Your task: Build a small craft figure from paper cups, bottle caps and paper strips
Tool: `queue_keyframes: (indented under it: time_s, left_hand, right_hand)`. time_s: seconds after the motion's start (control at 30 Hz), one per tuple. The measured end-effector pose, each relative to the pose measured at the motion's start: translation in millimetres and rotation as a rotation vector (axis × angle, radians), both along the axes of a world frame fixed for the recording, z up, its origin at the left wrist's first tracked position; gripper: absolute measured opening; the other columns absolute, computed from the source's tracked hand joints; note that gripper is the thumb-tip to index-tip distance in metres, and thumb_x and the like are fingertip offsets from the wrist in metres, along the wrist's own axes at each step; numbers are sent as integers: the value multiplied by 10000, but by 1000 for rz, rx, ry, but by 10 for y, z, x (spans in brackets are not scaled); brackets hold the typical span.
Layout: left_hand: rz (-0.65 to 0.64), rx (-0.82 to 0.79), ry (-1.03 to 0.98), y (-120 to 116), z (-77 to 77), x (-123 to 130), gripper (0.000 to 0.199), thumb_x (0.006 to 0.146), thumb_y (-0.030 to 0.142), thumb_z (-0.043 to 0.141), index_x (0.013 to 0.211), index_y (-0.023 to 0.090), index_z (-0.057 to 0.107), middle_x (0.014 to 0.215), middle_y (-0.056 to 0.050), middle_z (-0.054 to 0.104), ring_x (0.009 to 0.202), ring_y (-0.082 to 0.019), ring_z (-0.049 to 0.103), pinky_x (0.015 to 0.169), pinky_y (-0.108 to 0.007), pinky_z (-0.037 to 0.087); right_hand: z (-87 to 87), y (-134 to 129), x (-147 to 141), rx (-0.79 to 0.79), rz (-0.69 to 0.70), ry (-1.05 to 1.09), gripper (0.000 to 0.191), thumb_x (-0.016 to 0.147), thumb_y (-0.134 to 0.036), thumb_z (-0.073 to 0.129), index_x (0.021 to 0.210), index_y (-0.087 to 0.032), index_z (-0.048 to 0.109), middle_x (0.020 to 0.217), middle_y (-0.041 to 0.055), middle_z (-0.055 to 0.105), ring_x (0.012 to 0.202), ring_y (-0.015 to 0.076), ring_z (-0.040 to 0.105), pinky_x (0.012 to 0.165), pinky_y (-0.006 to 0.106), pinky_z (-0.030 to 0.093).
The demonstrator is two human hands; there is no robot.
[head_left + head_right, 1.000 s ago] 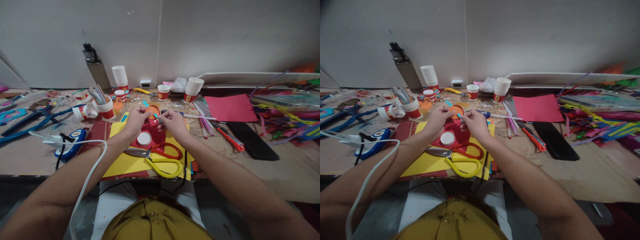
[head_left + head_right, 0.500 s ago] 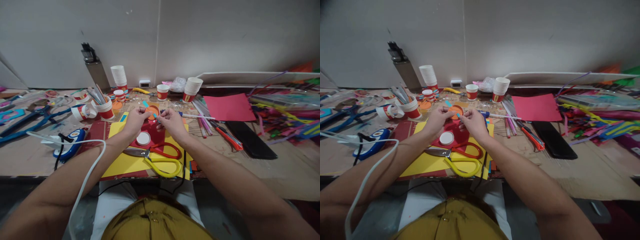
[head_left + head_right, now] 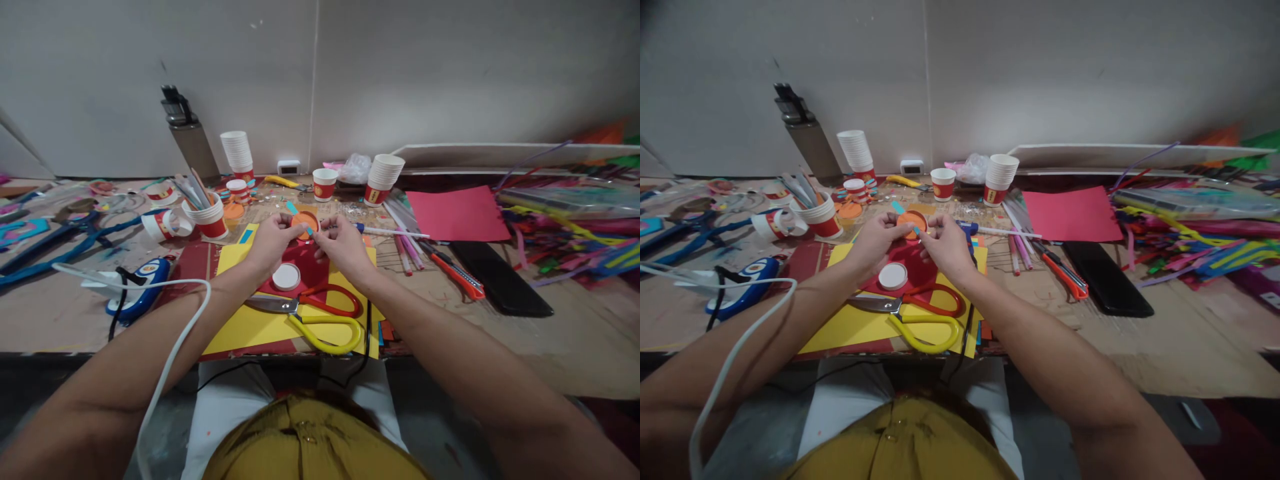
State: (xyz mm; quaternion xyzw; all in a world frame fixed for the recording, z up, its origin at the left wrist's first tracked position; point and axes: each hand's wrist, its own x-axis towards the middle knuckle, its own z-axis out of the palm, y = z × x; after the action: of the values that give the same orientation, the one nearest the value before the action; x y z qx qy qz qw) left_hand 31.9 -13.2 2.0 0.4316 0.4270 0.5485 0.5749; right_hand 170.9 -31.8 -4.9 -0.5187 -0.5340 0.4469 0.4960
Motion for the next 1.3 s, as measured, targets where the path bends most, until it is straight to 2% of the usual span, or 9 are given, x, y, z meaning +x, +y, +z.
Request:
queue_keyframes:
  time_s: [0.13, 0.33, 0.47, 0.63, 0.83, 0.97, 1.17, 1.3]
  left_hand:
    - [-8, 16, -21, 9, -18, 3, 328, 548, 152, 787, 770, 144, 546, 662, 26, 620, 560, -85, 583, 558, -204, 444]
    - [15, -23, -4, 32, -10, -18, 315, 561, 126, 756, 754, 153, 508, 614, 43, 591, 481, -63, 518, 467, -183, 371]
    - [19, -93, -38, 90, -14, -50, 263, 591, 106, 721, 737, 157, 508, 579, 46, 576, 453, -65, 498, 444, -192, 376]
    - [39, -179, -67, 137, -24, -73, 241, 606, 71, 705, 716, 153, 506, 577, 26, 595, 458, -78, 519, 443, -201, 400]
    - [27, -161, -62, 109, 1, -66, 235, 607, 68, 703, 716, 151, 513, 570, 24, 597, 448, -87, 526, 445, -209, 414]
    - [37, -151, -53, 107, 5, -54, 238, 598, 64, 702, 703, 150, 507, 571, 27, 597, 458, -86, 535, 459, -205, 422]
    - [21, -119, -4, 85, 5, -32, 232, 602, 77, 699, 702, 151, 502, 576, 27, 593, 468, -86, 540, 470, -203, 421]
    - [-18, -119, 14, 75, 19, -35, 251, 591, 64, 705, 685, 153, 489, 549, 39, 567, 445, -75, 521, 459, -195, 404]
  right_hand:
    - [-12, 2, 3, 13, -5, -30, 243, 780, -255, 648, 892, -233, 433, 534, -105, 536, 407, 115, 598, 365, 189, 475]
    - [-59, 29, 8, 71, 43, -29, 296, 763, -328, 677, 903, -227, 437, 552, -96, 557, 418, 113, 595, 385, 202, 490]
    - [-91, 45, 5, 111, 117, 29, 284, 756, -258, 665, 938, -219, 451, 575, -94, 567, 479, 114, 622, 449, 214, 527]
    - [-103, 46, -15, -7, 122, 159, 306, 738, -188, 671, 949, -214, 451, 561, -92, 592, 485, 111, 621, 483, 227, 543]
    - [-70, 31, -56, -165, 113, 252, 265, 768, -109, 629, 958, -194, 466, 617, -45, 651, 499, 108, 618, 477, 237, 552]
    - [-44, 23, -57, -190, 115, 235, 257, 757, -110, 656, 929, -197, 486, 575, -63, 624, 475, 103, 598, 448, 225, 539]
    - [-48, 33, -45, -165, 90, 178, 188, 752, -268, 721, 763, -185, 552, 569, -51, 604, 448, 83, 561, 398, 196, 507]
    - [-69, 40, -49, -160, 69, 156, 195, 738, -254, 728, 711, -180, 549, 546, -50, 587, 437, 81, 551, 406, 201, 510]
